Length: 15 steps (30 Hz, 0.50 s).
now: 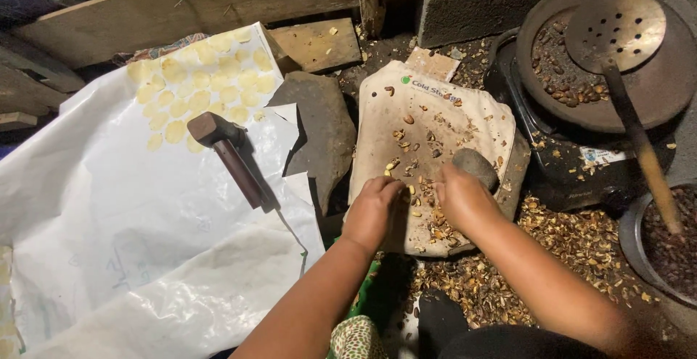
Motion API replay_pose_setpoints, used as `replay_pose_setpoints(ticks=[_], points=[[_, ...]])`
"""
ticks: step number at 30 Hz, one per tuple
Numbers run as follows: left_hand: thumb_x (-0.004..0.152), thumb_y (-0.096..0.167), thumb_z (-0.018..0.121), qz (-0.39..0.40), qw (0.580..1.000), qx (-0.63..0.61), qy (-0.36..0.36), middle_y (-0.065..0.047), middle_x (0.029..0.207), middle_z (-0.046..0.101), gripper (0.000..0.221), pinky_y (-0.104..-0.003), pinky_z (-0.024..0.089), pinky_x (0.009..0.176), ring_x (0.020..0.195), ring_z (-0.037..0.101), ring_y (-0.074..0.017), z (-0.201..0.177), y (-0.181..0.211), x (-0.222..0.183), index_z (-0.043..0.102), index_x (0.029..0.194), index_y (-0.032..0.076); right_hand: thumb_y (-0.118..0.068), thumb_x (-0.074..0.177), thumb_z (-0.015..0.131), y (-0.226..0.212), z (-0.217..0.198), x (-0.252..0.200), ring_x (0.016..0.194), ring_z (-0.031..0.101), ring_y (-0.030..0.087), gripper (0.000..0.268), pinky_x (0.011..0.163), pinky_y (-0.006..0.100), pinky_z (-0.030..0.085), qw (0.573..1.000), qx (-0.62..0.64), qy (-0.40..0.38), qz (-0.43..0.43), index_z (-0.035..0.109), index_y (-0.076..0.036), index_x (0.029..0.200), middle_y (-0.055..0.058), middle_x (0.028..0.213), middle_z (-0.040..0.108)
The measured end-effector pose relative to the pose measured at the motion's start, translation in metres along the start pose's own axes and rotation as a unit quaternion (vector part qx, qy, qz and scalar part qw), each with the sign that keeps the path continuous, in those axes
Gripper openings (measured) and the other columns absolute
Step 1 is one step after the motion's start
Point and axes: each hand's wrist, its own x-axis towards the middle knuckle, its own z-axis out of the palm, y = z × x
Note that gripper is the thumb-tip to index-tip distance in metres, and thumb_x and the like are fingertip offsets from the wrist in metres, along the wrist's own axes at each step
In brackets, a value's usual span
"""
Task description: Cracking nuts with a stone and flattening dough circles with a wooden mallet
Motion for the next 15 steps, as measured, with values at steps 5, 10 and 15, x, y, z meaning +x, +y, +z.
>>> replay_pose_setpoints(ticks=[5, 10, 15], points=[[0.091, 0.008, 0.057, 0.003, 0.996, 0.088, -0.009, -0.001, 0.111, 0.059, 0.036, -0.032, 0.058, 0.088, 0.105, 0.063, -0.0216, 0.011, -0.006, 0.015, 0.059, 0.125, 0.021, -0.019, 0.1, 0.056, -0.004, -0.03, -0.006, 0.079, 0.065, 0.024, 0.027, 0.068, 0.035, 0.055, 0.959, 0.274, -0.014, 0.068, 0.066, -0.001, 0.117, 0.014, 0.086, 0.069], [0.091, 0.005, 0.058, 0.018, 0.989, 0.146, 0.007, -0.002, 0.109, 0.058, 0.038, -0.03, 0.058, 0.088, 0.104, 0.064, -0.0211, 0.012, -0.003, 0.018, 0.057, 0.127, 0.017, 0.002, 0.103, 0.046, -0.016, -0.053, -0.006, 0.089, 0.059, 0.021, 0.035, 0.076, 0.026, 0.055, 0.833, 0.517, -0.137, 0.142, 0.054, 0.018, 0.134, 0.022, 0.099, 0.062], [0.101, 0.012, 0.057, -0.192, 0.944, -0.223, 0.146, -0.017, 0.101, 0.068, 0.016, -0.047, 0.052, 0.097, 0.107, 0.065, -0.038, 0.015, 0.017, 0.016, 0.069, 0.113, 0.01, 0.004, 0.097, 0.058, 0.01, -0.026, 0.0, 0.086, 0.066, 0.023, 0.028, 0.082, 0.029, 0.059, 0.795, 0.587, -0.123, 0.091, 0.061, 0.018, 0.121, 0.02, 0.093, 0.064]])
